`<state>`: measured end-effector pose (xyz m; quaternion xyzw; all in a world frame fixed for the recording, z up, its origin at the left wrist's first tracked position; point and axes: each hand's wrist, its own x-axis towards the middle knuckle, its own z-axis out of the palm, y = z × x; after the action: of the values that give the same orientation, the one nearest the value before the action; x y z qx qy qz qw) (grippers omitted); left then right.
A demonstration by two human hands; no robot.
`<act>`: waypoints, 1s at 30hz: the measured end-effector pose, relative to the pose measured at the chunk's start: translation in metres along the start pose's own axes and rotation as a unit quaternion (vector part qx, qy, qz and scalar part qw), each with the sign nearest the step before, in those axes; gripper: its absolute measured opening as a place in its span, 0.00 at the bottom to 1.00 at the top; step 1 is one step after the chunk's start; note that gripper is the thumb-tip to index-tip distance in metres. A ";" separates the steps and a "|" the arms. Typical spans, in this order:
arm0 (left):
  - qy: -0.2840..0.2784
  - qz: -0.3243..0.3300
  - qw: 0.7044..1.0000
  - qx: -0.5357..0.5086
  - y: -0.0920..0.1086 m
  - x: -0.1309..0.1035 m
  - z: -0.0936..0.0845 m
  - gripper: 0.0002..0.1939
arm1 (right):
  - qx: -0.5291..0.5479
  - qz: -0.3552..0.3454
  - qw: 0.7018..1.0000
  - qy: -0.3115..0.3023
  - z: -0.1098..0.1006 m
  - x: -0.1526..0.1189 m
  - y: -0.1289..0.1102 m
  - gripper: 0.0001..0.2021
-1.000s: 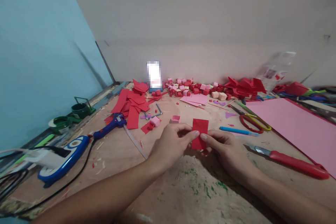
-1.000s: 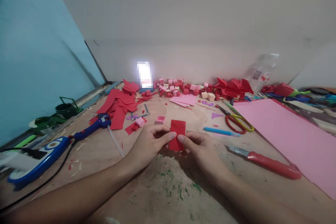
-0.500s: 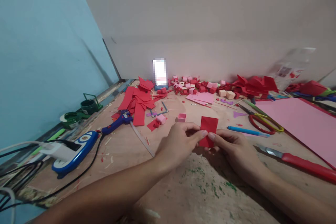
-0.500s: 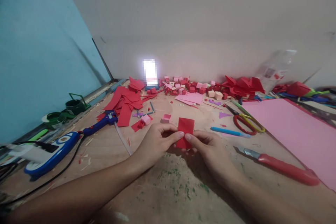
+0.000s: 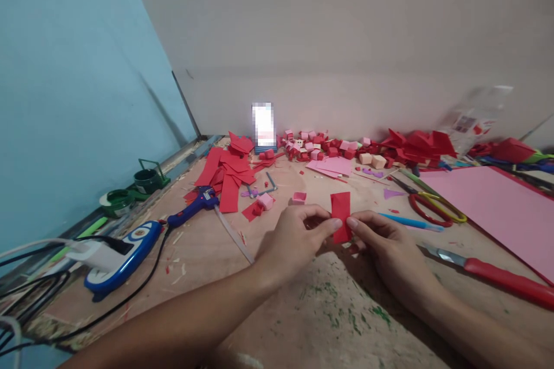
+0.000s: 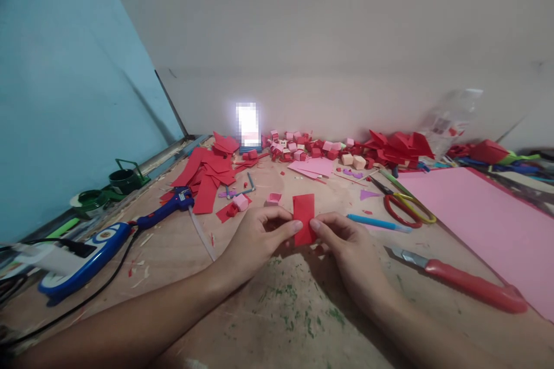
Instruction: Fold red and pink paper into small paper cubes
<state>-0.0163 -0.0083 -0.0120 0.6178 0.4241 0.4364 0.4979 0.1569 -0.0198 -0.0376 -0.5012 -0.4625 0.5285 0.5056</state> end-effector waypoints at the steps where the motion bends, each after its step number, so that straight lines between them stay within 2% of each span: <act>1: 0.001 -0.010 1.000 -0.006 -0.001 0.000 0.000 0.10 | 0.005 0.002 1.000 0.001 0.000 0.000 0.000 0.20; 9: -0.019 -0.024 0.999 -0.016 -0.002 0.000 0.001 0.10 | 0.036 -0.038 0.998 0.021 0.002 0.002 -0.001 0.20; 13: -0.039 -0.025 0.999 -0.021 0.001 0.002 0.003 0.12 | 0.081 -0.022 0.995 -0.050 0.002 0.002 -0.003 0.19; 16: -0.029 -0.011 0.999 -0.010 0.001 0.004 0.003 0.13 | 0.112 -0.009 0.988 -0.105 0.000 0.002 -0.003 0.21; 22: -0.006 -0.007 1.000 -0.011 0.001 0.005 0.001 0.12 | 0.114 -0.022 0.982 -0.151 -0.005 0.003 -0.003 0.21; 26: 0.002 0.013 1.000 0.008 0.005 0.002 0.000 0.09 | 0.103 -0.022 0.982 -0.154 -0.002 0.002 -0.007 0.20; 30: 0.014 -0.024 1.000 -0.002 0.003 0.000 -0.001 0.10 | 0.100 -0.031 0.986 -0.127 0.000 0.001 -0.008 0.17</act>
<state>-0.0170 -0.0082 -0.0086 0.6005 0.4451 0.4336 0.5033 0.1577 -0.0181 -0.0295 -0.3629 -0.4828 0.6154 0.5064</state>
